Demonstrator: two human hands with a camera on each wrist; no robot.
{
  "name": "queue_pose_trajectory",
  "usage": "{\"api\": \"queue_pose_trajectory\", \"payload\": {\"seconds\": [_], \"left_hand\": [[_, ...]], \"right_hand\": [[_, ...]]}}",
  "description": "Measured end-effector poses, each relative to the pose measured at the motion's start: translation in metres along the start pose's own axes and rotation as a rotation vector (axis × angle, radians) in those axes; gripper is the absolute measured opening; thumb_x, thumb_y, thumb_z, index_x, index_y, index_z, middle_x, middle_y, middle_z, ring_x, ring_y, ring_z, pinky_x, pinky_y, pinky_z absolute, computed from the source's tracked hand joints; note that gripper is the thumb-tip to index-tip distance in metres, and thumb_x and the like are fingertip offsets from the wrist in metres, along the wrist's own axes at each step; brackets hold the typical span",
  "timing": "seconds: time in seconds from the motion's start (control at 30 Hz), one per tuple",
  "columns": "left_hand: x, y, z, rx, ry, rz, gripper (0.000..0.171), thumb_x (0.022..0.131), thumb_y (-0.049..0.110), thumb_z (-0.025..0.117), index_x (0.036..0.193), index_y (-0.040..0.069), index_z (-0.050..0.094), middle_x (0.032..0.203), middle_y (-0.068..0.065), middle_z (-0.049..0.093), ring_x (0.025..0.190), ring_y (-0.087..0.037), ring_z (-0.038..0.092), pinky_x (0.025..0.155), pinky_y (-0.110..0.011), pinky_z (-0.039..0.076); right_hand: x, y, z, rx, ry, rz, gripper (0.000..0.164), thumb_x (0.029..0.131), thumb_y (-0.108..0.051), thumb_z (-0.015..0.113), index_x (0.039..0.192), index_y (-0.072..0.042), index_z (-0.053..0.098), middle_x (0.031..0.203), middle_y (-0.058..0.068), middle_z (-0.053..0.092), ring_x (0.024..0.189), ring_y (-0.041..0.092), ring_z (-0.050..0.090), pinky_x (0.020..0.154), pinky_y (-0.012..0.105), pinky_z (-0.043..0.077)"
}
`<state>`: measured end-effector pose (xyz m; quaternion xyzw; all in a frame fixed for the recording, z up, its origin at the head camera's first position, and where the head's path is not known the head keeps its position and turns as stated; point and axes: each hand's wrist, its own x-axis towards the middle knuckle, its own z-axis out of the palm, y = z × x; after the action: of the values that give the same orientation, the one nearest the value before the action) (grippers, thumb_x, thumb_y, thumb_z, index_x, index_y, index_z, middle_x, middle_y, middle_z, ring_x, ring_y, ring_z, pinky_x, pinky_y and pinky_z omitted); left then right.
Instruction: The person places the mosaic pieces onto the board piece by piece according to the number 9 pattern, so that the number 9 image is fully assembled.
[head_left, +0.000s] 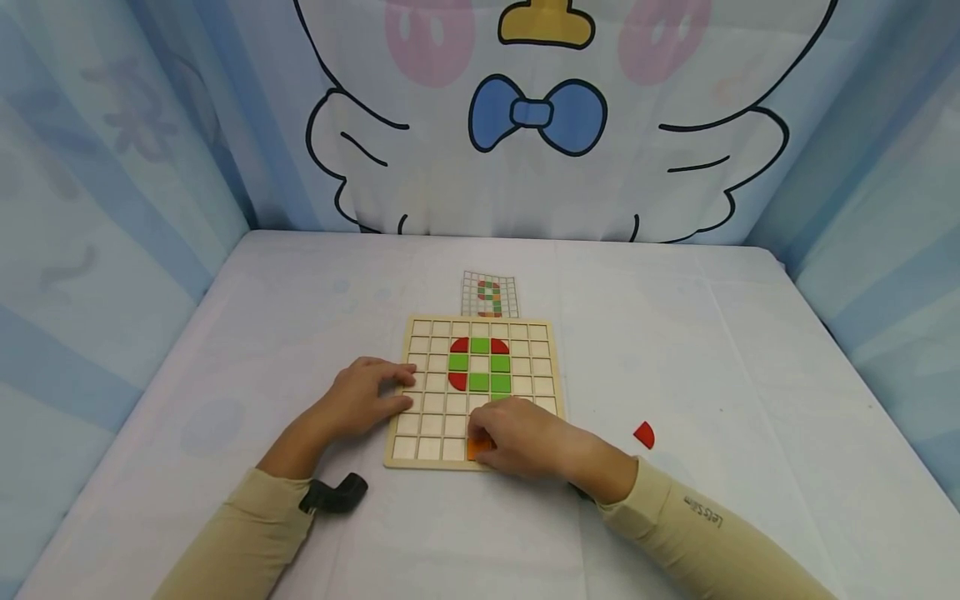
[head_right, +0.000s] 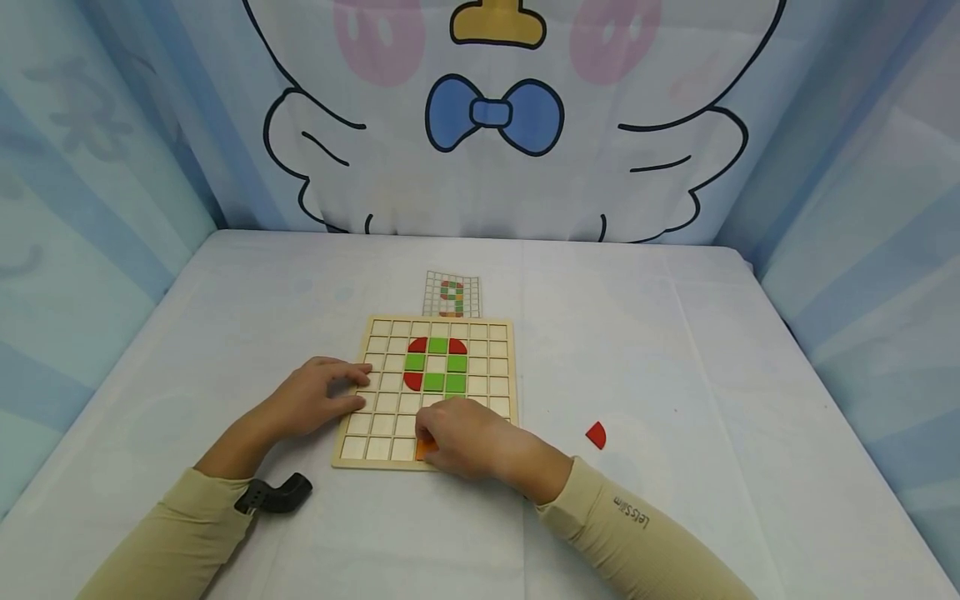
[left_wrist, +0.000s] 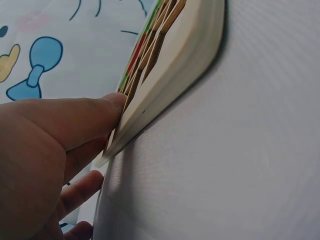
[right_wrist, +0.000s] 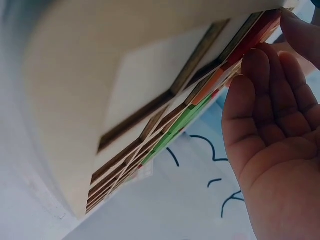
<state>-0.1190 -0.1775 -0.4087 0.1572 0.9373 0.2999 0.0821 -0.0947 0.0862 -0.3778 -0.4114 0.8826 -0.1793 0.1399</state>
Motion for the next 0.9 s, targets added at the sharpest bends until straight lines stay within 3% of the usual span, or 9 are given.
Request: {"api": "queue_pose_trajectory", "payload": {"seconds": [0.37,0.63,0.9], "left_hand": [[0.000,0.000,0.000,0.001,0.001,-0.006,0.021,0.094,0.020,0.072,0.113,0.012,0.073,0.139,-0.003,0.060,0.131,-0.036,0.044,0.106,-0.059,0.031],[0.000,-0.001,0.000,-0.003,0.002,0.000,0.022,0.094,0.020,0.072,0.113,0.012,0.073,0.139,-0.003,0.060,0.131,-0.036,0.044,0.106,-0.059,0.031],[0.000,0.000,-0.001,-0.003,-0.001,-0.009,0.020,0.093,0.020,0.072,0.112,0.012,0.073,0.139,-0.003,0.060,0.131,-0.036,0.044,0.106,-0.059,0.032]], "right_hand": [[0.000,0.001,-0.001,-0.013,-0.016,0.009,0.014,0.090,-0.015,0.075,0.101,-0.010,0.068,0.090,-0.005,0.063,0.079,0.011,0.052,0.078,0.028,0.048],[-0.011,0.006,-0.011,0.050,0.019,0.102,0.030,0.090,-0.024,0.075,0.115,-0.010,0.069,0.104,-0.003,0.066,0.092,0.014,0.056,0.087,0.034,0.049],[-0.032,0.030,-0.026,0.091,0.065,0.193,0.032,0.089,-0.019,0.073,0.119,-0.007,0.068,0.110,-0.001,0.067,0.098,0.019,0.060,0.089,0.040,0.049]]}}
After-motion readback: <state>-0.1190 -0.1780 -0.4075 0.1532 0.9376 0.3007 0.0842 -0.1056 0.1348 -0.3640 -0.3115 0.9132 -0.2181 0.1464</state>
